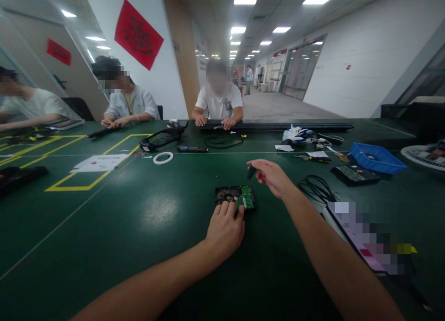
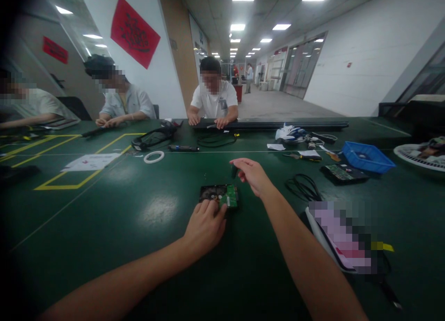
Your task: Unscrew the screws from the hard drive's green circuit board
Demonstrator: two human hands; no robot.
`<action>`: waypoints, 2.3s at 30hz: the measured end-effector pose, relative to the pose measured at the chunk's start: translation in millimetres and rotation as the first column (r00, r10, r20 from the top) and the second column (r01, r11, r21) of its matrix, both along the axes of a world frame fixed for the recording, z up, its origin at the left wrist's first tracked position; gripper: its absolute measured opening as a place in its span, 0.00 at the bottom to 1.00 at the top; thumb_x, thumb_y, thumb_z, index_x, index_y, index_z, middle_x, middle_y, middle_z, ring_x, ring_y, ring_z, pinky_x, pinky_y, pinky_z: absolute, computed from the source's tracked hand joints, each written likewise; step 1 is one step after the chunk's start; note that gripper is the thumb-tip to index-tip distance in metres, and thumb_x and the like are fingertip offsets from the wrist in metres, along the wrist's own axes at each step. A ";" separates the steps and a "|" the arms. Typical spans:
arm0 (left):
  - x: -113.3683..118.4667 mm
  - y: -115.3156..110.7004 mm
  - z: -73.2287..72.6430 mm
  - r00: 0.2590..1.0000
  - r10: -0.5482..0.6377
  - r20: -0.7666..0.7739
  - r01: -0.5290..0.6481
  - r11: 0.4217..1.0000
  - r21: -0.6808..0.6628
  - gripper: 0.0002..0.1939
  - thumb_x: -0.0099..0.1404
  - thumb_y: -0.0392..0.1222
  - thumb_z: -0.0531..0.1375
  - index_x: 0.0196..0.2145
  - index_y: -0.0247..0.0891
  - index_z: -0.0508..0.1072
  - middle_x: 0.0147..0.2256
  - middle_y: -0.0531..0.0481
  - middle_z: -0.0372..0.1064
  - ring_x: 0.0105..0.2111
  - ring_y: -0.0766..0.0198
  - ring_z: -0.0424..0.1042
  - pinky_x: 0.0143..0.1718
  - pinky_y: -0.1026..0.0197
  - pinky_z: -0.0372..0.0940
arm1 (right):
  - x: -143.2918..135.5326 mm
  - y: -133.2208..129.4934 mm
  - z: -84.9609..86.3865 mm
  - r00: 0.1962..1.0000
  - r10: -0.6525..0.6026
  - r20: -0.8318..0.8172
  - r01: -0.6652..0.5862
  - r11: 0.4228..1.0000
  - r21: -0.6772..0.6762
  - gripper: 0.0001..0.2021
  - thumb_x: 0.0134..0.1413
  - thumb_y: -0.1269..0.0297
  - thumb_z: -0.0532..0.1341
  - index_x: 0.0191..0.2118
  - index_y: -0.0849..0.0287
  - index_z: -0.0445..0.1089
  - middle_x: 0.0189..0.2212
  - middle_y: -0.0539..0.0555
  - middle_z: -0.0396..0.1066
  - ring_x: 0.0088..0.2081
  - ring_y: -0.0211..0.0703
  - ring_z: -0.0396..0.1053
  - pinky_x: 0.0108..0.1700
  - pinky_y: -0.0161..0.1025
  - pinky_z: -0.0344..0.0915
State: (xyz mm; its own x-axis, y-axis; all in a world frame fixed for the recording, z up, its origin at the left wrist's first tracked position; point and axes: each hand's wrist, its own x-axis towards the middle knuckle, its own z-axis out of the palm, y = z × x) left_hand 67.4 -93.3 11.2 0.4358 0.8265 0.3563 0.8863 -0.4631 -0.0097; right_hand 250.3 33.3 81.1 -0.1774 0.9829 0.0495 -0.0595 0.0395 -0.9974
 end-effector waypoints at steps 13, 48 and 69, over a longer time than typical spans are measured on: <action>0.7 6.3 0.9 0.995 -0.045 -0.089 0.014 0.948 -0.318 0.30 0.71 0.46 0.51 0.66 0.28 0.55 0.36 0.37 0.77 0.33 0.49 0.77 0.34 0.51 0.69 | -5.1 -5.2 1.1 0.975 -0.039 -0.220 0.012 0.992 -0.124 0.05 0.55 0.65 0.65 0.34 0.58 0.68 0.34 0.57 0.77 0.28 0.38 0.70 0.30 0.36 0.71; -1.8 8.1 1.3 0.995 -0.051 -0.091 0.020 0.951 -0.308 0.29 0.71 0.46 0.49 0.65 0.29 0.57 0.34 0.37 0.77 0.33 0.50 0.78 0.35 0.51 0.70 | -5.6 -2.3 -3.2 0.991 -0.027 -0.130 0.018 0.998 -0.068 0.09 0.51 0.62 0.61 0.37 0.59 0.75 0.33 0.55 0.76 0.22 0.33 0.60 0.21 0.32 0.52; -2.4 7.6 2.8 0.994 -0.061 -0.095 0.030 0.952 -0.304 0.28 0.72 0.45 0.48 0.65 0.29 0.57 0.32 0.38 0.77 0.32 0.50 0.78 0.34 0.52 0.70 | -9.5 -5.4 -0.4 0.987 -0.014 -0.160 -0.007 0.992 -0.129 0.10 0.52 0.61 0.60 0.38 0.59 0.74 0.33 0.56 0.76 0.23 0.35 0.60 0.22 0.33 0.54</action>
